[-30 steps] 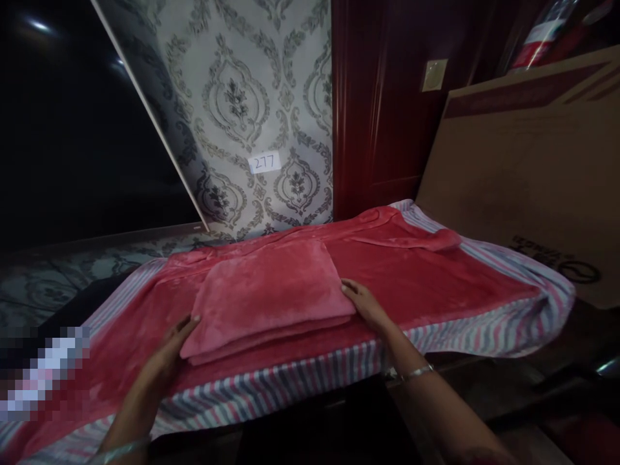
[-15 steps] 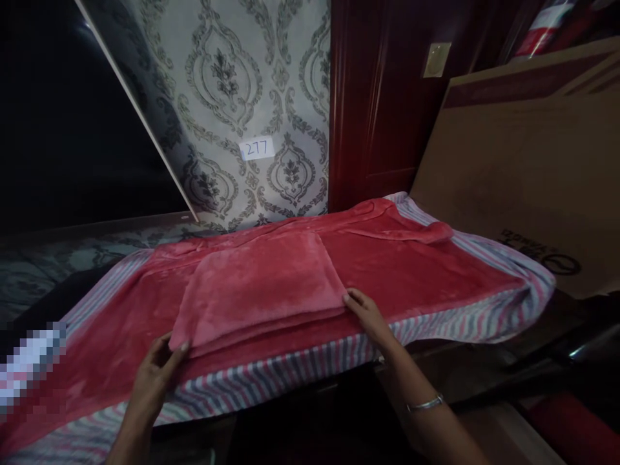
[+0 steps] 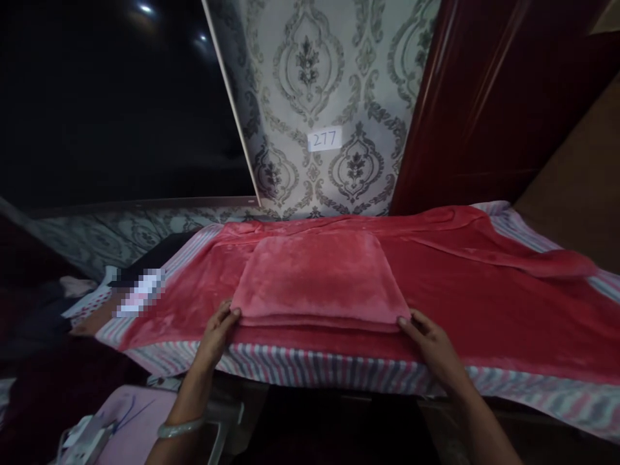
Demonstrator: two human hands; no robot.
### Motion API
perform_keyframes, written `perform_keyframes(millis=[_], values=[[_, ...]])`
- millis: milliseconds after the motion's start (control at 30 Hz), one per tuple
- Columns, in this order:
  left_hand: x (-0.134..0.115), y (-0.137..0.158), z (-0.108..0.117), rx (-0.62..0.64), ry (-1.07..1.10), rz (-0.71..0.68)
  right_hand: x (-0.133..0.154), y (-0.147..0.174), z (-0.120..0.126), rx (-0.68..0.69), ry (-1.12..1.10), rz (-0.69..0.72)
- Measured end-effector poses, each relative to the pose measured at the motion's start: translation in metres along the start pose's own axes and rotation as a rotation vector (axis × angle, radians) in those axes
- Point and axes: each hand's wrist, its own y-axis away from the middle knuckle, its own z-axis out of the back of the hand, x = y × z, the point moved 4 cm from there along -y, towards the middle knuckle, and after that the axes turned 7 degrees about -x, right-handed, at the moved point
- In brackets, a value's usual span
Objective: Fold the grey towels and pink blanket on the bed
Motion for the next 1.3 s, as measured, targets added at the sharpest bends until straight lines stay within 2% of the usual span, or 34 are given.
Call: perform_keyframes(millis=[133,367,533,667,800,900,967,1167,1300], values=[[0.002,-0.002,-0.005,0.026,0.046,0.045,-0.002,-0.004,-0.003,0.057,-0.008,-0.013],[0.022,-0.008,-0.004,-0.061,0.263,0.169,-0.007,-0.004,0.002,-0.046,-0.036,-0.041],[0.019,-0.003,-0.001,0.01,0.15,0.192,-0.009,-0.005,-0.001,-0.011,-0.064,-0.006],[0.016,0.0,0.005,0.005,0.074,0.134,-0.009,-0.008,0.0,-0.074,-0.119,0.071],[0.019,-0.007,0.003,0.085,-0.035,0.105,-0.006,-0.01,-0.005,-0.004,-0.026,0.097],[0.025,-0.015,0.003,0.006,-0.166,0.114,0.0,-0.008,-0.005,-0.021,0.067,0.085],[0.027,-0.018,0.002,-0.042,-0.215,0.121,0.005,-0.005,-0.006,-0.022,0.044,0.069],[0.024,-0.014,-0.003,-0.062,-0.011,0.141,0.016,-0.001,-0.013,0.091,-0.102,0.026],[0.021,-0.015,-0.002,0.028,-0.03,0.201,0.015,-0.008,-0.011,0.151,-0.04,-0.029]])
